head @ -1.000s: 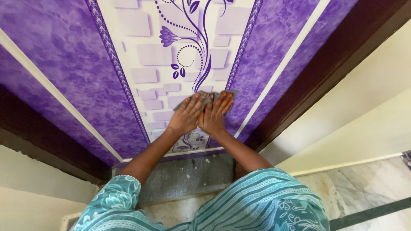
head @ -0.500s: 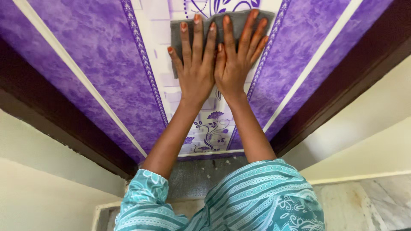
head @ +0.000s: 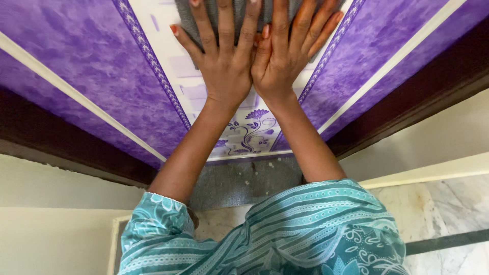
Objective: The person wipes the surface of a decorative purple and white door using a gray cloth, applying pressure with both hands to various sections of the pattern.
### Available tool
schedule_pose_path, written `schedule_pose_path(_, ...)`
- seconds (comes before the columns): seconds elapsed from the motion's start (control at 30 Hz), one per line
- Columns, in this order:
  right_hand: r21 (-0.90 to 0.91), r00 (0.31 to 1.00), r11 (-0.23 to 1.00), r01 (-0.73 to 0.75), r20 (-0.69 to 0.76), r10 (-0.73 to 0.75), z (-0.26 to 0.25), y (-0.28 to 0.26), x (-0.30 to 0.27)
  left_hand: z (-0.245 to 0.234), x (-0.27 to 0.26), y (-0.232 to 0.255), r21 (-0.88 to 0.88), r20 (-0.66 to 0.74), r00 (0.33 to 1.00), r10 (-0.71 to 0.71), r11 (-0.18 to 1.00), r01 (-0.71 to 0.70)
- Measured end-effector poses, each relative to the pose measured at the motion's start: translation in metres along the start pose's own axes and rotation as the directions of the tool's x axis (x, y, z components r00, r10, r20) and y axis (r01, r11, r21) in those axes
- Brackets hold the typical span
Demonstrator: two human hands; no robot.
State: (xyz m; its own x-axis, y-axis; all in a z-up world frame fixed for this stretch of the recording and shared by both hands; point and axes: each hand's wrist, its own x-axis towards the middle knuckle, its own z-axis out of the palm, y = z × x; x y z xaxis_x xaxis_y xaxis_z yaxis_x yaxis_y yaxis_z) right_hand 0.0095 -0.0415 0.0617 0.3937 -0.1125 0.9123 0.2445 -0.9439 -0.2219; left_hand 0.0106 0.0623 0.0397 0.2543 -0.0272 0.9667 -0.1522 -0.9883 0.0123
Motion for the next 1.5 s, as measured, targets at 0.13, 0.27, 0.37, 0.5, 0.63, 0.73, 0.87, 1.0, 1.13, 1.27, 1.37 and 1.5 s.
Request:
schedule_pose_path(0.13,-0.324,0.866,0.946,0.005,0.475,0.158,-0.006,-0.006,-0.009,0.012,-0.022,-0.007,0.012,-0.062,0.993,0.097,0.995,-0.097)
schedule_pose_path(0.27,0.226,0.965,0.939,0.261,-0.038,-0.259,0.017,0.020,-0.054,0.017,-0.068,-0.021,-0.013,0.049,0.975,0.218,0.976,-0.218)
schedule_pose_path(0.37,0.190,0.941,0.923,0.335,-0.010,-0.339,0.046,0.046,-0.097,0.030,-0.112,-0.028,-0.031,0.134,0.949,0.285,0.958,-0.284)
schedule_pose_path(0.5,0.130,0.884,0.878,0.460,0.020,-0.466,0.082,0.079,-0.166,0.050,-0.184,-0.035,-0.078,0.209,0.905,0.371,0.928,-0.363)
schedule_pose_path(0.63,0.121,0.805,0.812,0.570,0.116,-0.582,0.102,0.105,-0.233,0.070,-0.263,-0.053,-0.150,0.245,0.837,0.490,0.872,-0.466)
schedule_pose_path(0.73,0.154,0.720,0.774,0.614,0.292,-0.629,0.093,0.108,-0.262,0.060,-0.292,-0.068,-0.337,0.577,0.559,0.596,0.797,-0.501)
schedule_pose_path(0.87,0.182,0.688,0.838,0.514,0.496,-0.530,0.073,0.091,-0.280,0.049,-0.285,-0.073,-0.219,0.628,0.443,0.640,0.692,-0.688)
schedule_pose_path(1.0,0.184,0.761,0.867,0.463,0.419,-0.496,0.064,0.072,-0.257,0.033,-0.245,-0.082,-0.248,0.639,0.433,0.636,0.704,-0.666)
schedule_pose_path(1.13,0.203,0.770,0.904,0.377,0.473,-0.428,0.042,0.044,-0.192,0.001,-0.166,-0.084,-0.191,0.444,0.675,0.590,0.798,-0.572)
schedule_pose_path(1.27,0.266,0.852,0.903,0.336,0.322,-0.412,-0.016,-0.004,-0.089,-0.042,-0.070,-0.076,-0.039,0.264,0.858,0.441,0.894,-0.447)
schedule_pose_path(1.37,0.412,0.880,0.860,0.303,0.226,-0.418,-0.077,-0.028,-0.021,-0.079,-0.003,-0.066,0.035,0.009,0.991,0.131,0.991,-0.132)
schedule_pose_path(1.5,0.546,0.914,0.806,0.229,0.163,-0.371,-0.153,-0.041,0.017,-0.112,0.059,-0.054,0.101,0.096,0.967,-0.234,0.969,0.225)
